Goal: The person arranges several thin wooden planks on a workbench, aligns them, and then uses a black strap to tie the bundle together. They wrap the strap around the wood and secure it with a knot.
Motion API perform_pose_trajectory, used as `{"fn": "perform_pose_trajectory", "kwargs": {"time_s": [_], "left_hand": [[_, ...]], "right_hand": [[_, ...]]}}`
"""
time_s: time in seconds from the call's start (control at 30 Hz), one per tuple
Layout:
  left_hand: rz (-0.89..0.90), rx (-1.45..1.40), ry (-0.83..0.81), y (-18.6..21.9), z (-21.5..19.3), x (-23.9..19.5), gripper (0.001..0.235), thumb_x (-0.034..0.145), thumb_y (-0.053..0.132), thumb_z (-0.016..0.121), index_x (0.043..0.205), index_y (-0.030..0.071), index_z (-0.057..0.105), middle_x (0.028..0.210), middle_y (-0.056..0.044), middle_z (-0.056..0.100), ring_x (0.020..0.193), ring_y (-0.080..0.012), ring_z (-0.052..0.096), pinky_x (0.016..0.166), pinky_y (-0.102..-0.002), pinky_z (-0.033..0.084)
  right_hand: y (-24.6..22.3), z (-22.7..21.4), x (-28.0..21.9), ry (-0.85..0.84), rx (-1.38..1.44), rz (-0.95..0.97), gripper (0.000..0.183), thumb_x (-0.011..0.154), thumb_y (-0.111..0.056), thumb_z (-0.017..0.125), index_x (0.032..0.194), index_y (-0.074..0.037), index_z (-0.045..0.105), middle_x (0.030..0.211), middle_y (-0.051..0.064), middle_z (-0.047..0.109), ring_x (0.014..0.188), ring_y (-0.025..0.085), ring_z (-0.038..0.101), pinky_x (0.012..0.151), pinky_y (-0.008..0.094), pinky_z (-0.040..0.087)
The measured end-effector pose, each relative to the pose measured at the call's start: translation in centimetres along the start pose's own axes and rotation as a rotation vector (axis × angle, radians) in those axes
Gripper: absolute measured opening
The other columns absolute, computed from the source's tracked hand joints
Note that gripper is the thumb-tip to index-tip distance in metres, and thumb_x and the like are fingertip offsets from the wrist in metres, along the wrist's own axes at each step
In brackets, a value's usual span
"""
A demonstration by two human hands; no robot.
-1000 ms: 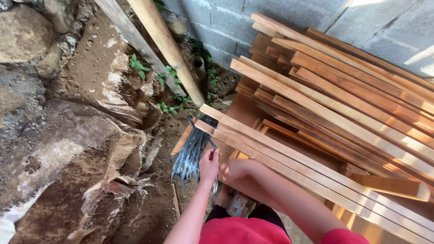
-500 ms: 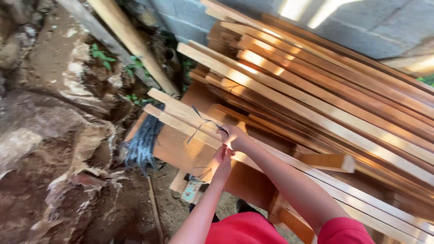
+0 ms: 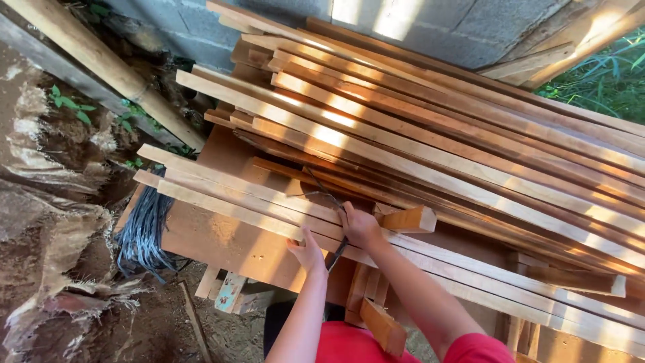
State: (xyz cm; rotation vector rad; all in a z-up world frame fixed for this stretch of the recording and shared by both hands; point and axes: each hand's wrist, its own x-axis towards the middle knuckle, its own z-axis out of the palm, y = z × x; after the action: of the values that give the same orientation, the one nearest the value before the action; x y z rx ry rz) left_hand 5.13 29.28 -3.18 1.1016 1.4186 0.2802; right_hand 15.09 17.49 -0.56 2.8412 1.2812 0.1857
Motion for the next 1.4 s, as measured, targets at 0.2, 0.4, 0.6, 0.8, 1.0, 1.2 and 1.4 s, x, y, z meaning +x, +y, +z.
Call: {"fn": "perform_pose_trajectory", "kwargs": {"time_s": [0.2,0.4,0.6,0.8,1.0,1.2,1.4], "left_hand": [[-0.053,-0.064,0.226,-0.4,2.8,0.9,0.1,0.091,0.075,0.064,0.153,0.003,0.034,0.154,-0.023,0.047,0.145,-0.0339,0.043,0.124,-0.045,0.033],[-0.014,-0.004,0.372,-3.8,4.0,3.1,0.087,0.092,0.072,0.065,0.152,0.012,0.044,0.146,-0.022,0.057,0.135,-0.0381,0.053,0.115,-0.05,0.042],[-0.314,-0.727,0.055,-2.1,2.0,1.3,0.098,0.09,0.093,0.033,0.161,0.026,0.036,0.165,-0.003,0.034,0.153,-0.03,0.031,0.127,-0.048,0.024],[-0.523,-0.958,-0.182,-10.7,0.2,9.4,0.078,0.087,0.084,0.051,0.139,0.028,0.065,0.146,-0.013,0.057,0.133,-0.0381,0.056,0.112,-0.055,0.043],[-0.685,-0.906,-0.228,-3.7,-1.0,5.1,0.09,0.083,0.079,0.055,0.148,0.017,0.056,0.156,-0.015,0.046,0.144,-0.0432,0.042,0.122,-0.054,0.03],[-0.666,-0.749,-0.185,-6.1,-1.2,5.3,0.079,0.09,0.072,0.051,0.144,0.014,0.058,0.148,-0.016,0.053,0.137,-0.0433,0.049,0.116,-0.057,0.037],[-0.66,-0.572,-0.165,-11.5,-0.7,5.8,0.07,0.098,0.065,0.047,0.139,0.011,0.059,0.141,-0.018,0.06,0.13,-0.0436,0.057,0.11,-0.06,0.044]], "right_hand": [[-0.8,-2.7,0.9,-0.155,0.377,0.378,0.033,0.108,-0.054,0.031,0.104,-0.027,0.05,0.062,0.004,0.066,0.067,0.026,0.074,0.062,0.039,0.057],[-0.8,-1.7,1.1,-0.068,0.258,0.363,0.027,0.106,-0.047,0.042,0.091,-0.027,0.051,0.056,-0.001,0.062,0.059,0.02,0.071,0.056,0.034,0.056],[1.0,1.6,5.2,-0.507,0.902,0.687,0.036,0.105,-0.038,0.052,0.127,-0.014,0.067,0.115,0.014,0.076,0.117,0.028,0.07,0.096,0.041,0.057],[1.5,0.8,8.4,-0.607,1.139,0.784,0.068,0.112,-0.055,0.038,0.15,0.0,0.051,0.15,0.021,0.054,0.144,0.034,0.045,0.121,0.046,0.034],[3.0,15.1,6.0,-0.804,0.993,0.733,0.048,0.081,-0.043,0.081,0.122,-0.019,0.076,0.119,0.008,0.076,0.115,0.029,0.07,0.093,0.04,0.058],[3.0,18.7,5.7,-1.008,1.003,0.636,0.039,0.083,-0.049,0.077,0.107,-0.019,0.083,0.118,0.012,0.076,0.116,0.029,0.068,0.1,0.039,0.054],[2.6,-2.1,10.2,-1.193,1.1,0.604,0.114,0.09,-0.084,0.019,0.158,0.007,0.035,0.164,0.033,0.027,0.155,0.047,0.018,0.129,0.057,0.011]]}}
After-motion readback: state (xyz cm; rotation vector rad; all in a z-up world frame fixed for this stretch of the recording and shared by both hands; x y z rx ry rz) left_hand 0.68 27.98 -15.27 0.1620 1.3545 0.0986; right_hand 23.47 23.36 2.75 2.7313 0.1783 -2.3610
